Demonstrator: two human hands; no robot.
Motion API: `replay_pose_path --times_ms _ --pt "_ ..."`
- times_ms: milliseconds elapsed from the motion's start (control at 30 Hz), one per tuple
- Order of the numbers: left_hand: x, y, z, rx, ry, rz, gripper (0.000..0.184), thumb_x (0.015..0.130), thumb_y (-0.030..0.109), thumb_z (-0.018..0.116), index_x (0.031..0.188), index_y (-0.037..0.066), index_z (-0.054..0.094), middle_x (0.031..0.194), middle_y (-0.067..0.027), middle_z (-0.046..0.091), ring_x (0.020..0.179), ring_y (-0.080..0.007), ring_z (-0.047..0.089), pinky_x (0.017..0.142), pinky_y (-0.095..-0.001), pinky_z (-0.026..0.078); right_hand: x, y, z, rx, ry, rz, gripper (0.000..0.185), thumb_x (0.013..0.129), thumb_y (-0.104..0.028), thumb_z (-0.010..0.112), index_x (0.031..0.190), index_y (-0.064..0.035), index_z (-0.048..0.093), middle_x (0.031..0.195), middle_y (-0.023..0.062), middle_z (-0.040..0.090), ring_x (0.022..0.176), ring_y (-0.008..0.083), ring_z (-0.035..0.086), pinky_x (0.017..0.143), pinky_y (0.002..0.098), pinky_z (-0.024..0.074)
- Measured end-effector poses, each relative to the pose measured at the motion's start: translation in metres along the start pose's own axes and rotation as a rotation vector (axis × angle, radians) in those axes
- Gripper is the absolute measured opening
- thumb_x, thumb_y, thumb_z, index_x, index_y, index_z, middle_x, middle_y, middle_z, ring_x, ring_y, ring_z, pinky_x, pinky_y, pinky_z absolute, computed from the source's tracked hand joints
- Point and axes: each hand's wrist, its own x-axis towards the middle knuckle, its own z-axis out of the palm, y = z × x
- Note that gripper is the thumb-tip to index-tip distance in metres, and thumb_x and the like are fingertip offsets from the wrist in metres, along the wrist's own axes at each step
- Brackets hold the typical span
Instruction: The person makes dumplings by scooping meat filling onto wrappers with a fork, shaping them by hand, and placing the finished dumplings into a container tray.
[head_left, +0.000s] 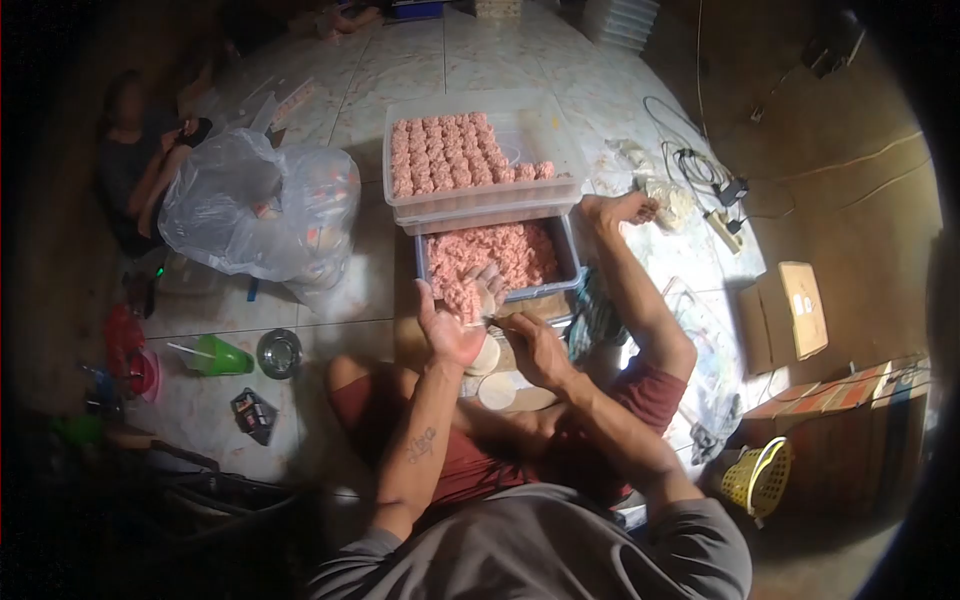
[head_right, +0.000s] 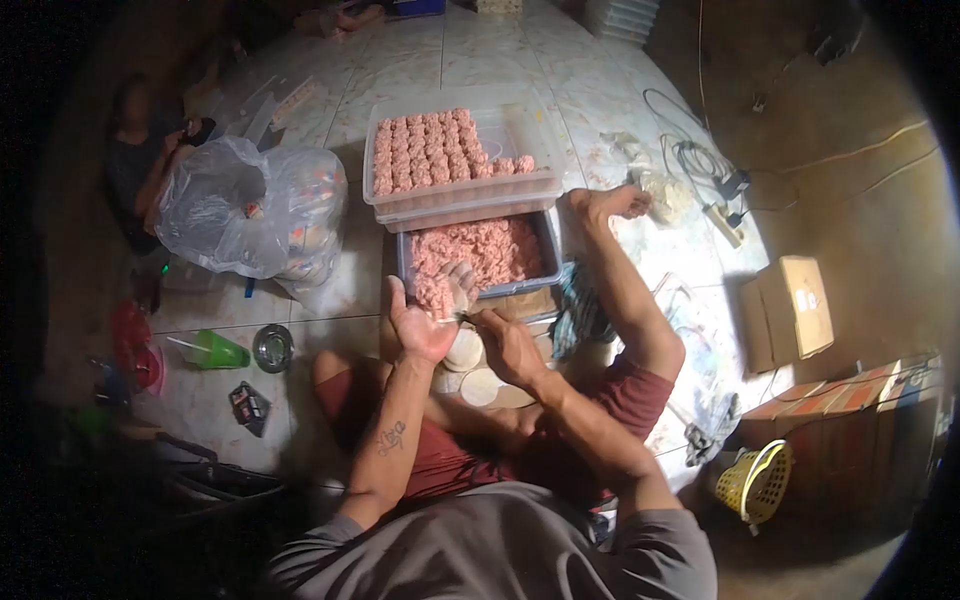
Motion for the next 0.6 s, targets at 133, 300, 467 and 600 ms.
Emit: replay_pose_path --times_ms 133,300,467,600 --pt "-0.008 0.014 -0.021 -0.082 0.106 -0.016 0.097 0.093 0.074 0.044 0.147 -0.006 0.042 0.148 -0.0246 0.050 0.136 -0.0374 0.049 0.118 -0.0529 0.034 0.000 -0.019 -0.034 -0.257 -0.149 0.070 0.027 0.093 -0.010 0.056 0.116 -0.0050 0.068 0.108 0.0241 0.066 0.094 0.0466 0.065 0.078 0.0503 0.0531" --pt "-0.012 0.023 -0.025 0.066 0.156 -0.011 0.095 0.096 0.073 0.041 0.148 -0.006 0.040 0.151 -0.0252 0.045 0.138 -0.0379 0.047 0.119 -0.0507 0.034 0.004 -0.017 -0.044 -0.301 -0.016 -0.059 0.030 0.092 -0.011 0.056 0.120 -0.0077 0.069 0.109 0.0206 0.068 0.092 0.0422 0.068 0.075 0.0495 0.0559" --pt "-0.020 0.018 -0.004 0.078 0.068 -0.130 0.095 0.097 0.072 0.043 0.146 -0.009 0.040 0.148 -0.0256 0.049 0.134 -0.0392 0.051 0.114 -0.0522 0.041 0.013 -0.016 -0.053 -0.501 -0.251 -0.143 0.027 0.094 -0.010 0.057 0.119 -0.0095 0.068 0.112 0.0195 0.067 0.088 0.0402 0.069 0.071 0.0483 0.0567" --pt "-0.026 0.022 -0.004 0.182 0.138 -0.085 0.095 0.096 0.073 0.043 0.146 -0.008 0.041 0.144 -0.0243 0.052 0.127 -0.0374 0.057 0.110 -0.0518 0.045 0.013 -0.037 -0.059 -0.415 -0.101 0.007 0.020 0.096 -0.014 0.058 0.113 -0.0064 0.066 0.105 0.0205 0.065 0.087 0.0431 0.066 0.070 0.0496 0.0557"
